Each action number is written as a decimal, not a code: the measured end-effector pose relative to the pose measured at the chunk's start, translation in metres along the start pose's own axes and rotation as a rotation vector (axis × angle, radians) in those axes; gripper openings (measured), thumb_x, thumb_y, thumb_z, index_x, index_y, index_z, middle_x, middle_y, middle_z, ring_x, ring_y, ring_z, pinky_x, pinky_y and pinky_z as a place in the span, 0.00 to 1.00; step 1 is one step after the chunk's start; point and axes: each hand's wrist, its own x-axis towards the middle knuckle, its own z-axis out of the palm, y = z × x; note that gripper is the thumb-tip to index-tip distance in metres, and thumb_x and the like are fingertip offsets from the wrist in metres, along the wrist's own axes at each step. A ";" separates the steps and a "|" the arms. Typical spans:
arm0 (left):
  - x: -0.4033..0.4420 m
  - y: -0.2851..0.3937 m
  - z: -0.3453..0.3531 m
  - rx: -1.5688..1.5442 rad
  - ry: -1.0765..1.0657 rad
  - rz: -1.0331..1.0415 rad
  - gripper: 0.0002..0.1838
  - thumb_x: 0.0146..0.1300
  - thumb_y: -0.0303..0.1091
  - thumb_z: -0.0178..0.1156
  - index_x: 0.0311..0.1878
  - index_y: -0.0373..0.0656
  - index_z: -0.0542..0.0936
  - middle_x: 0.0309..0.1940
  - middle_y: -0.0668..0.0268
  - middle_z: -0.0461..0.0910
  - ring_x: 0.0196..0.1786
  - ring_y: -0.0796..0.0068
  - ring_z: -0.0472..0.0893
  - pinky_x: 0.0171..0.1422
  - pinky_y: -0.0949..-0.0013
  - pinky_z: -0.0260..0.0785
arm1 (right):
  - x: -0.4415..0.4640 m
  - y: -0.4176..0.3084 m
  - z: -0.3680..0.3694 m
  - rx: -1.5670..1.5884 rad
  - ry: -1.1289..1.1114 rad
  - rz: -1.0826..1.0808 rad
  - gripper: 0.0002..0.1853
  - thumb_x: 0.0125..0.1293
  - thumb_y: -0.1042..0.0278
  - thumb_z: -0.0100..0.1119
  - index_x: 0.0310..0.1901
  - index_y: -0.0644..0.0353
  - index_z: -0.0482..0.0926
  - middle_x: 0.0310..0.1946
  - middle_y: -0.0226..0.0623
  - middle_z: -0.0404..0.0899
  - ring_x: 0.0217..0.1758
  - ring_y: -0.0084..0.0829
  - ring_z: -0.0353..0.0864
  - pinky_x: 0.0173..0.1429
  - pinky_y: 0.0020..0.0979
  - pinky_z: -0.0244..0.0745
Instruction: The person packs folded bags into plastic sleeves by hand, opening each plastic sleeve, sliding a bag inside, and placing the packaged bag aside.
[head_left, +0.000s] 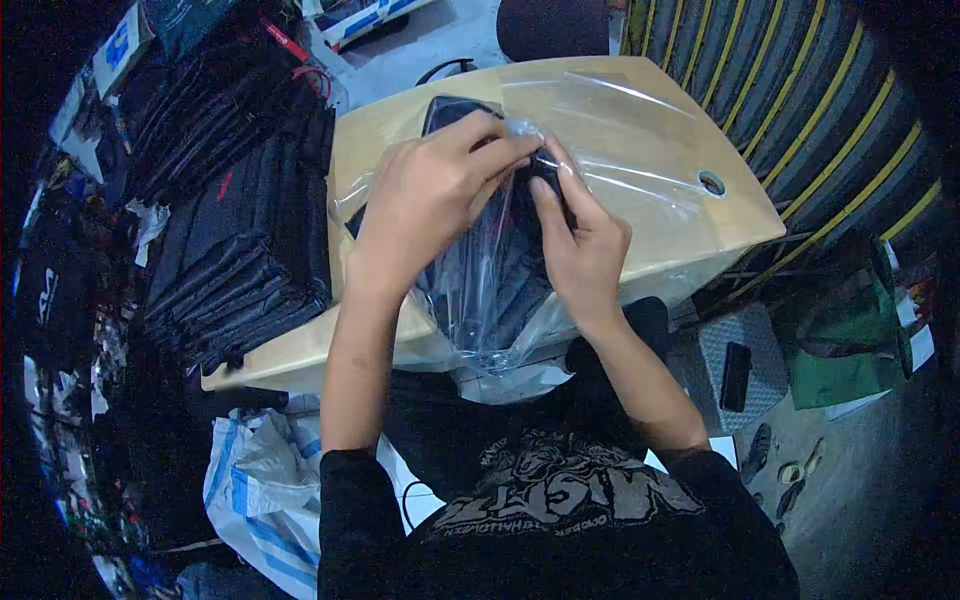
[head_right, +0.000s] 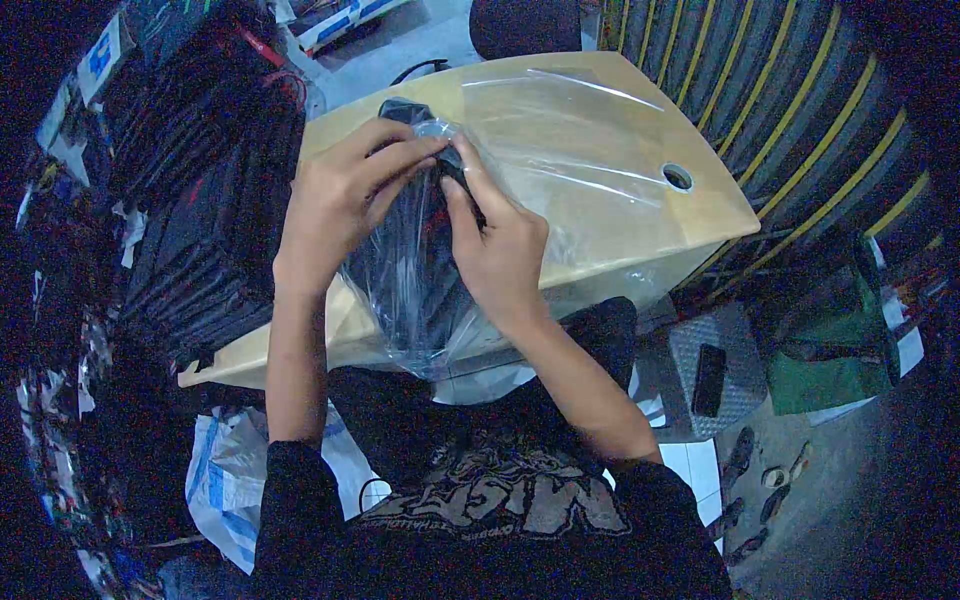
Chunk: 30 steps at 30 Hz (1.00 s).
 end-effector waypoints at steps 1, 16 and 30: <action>-0.001 -0.001 0.002 -0.006 0.014 -0.003 0.14 0.54 0.26 0.62 0.46 0.45 0.82 0.38 0.63 0.79 0.36 0.62 0.82 0.39 0.65 0.74 | 0.000 0.003 0.001 -0.008 0.020 -0.055 0.20 0.63 0.73 0.59 0.57 0.59 0.75 0.43 0.51 0.82 0.45 0.30 0.84 0.47 0.29 0.76; -0.010 0.006 0.034 -0.083 0.278 -0.062 0.09 0.54 0.24 0.63 0.40 0.40 0.80 0.32 0.61 0.78 0.33 0.61 0.81 0.36 0.64 0.75 | -0.006 0.009 0.002 0.159 0.079 0.100 0.16 0.64 0.74 0.59 0.54 0.65 0.77 0.29 0.33 0.83 0.26 0.11 0.67 0.32 0.18 0.67; -0.012 0.016 0.038 -0.222 0.342 -0.023 0.09 0.52 0.23 0.65 0.38 0.39 0.80 0.31 0.61 0.80 0.30 0.64 0.81 0.34 0.66 0.75 | 0.003 0.003 -0.016 0.084 0.040 0.043 0.12 0.64 0.71 0.60 0.47 0.66 0.81 0.23 0.30 0.80 0.23 0.11 0.69 0.27 0.18 0.66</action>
